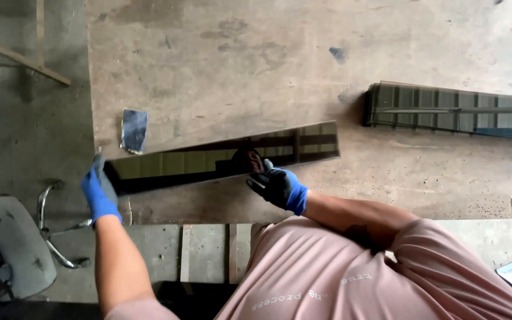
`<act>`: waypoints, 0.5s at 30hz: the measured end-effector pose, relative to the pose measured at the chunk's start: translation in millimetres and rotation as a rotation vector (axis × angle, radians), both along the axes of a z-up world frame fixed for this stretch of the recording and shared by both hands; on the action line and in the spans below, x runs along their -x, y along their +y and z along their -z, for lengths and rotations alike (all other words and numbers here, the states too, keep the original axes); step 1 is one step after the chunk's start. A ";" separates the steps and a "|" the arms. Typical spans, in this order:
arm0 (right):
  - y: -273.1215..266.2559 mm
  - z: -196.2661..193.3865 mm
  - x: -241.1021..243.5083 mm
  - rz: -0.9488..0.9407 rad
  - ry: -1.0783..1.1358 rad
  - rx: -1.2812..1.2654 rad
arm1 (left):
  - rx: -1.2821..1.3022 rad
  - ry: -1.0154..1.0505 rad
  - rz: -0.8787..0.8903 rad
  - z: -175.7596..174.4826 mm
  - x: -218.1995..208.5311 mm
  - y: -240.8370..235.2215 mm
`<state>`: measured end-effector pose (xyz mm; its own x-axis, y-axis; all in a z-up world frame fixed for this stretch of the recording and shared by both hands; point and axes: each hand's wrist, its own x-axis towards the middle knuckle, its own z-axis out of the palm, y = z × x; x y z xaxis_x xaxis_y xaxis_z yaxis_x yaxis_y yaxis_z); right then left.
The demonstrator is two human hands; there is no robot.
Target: Sanding the sharp edges of glass strips using a hand-held sanding block on a workbench
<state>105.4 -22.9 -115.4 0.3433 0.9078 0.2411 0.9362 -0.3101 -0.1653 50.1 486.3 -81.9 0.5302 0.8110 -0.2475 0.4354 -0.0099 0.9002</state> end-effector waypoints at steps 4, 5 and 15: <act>-27.7 25.1 9.6 -0.061 -0.078 -0.103 | -0.033 0.022 0.066 3.2 -20.3 -46.7; -33.6 23.9 10.3 -0.062 -0.083 -0.105 | -0.035 0.017 0.065 6.7 -27.0 -49.1; -73.4 7.9 18.4 0.025 -0.091 -0.072 | -0.233 0.311 0.428 -30.7 -107.1 -104.2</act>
<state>87.0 -96.3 -123.3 0.3394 0.8784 0.3365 0.9404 -0.3242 -0.1024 157.2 382.1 -51.3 0.7536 0.5924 -0.2849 0.5931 -0.4258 0.6833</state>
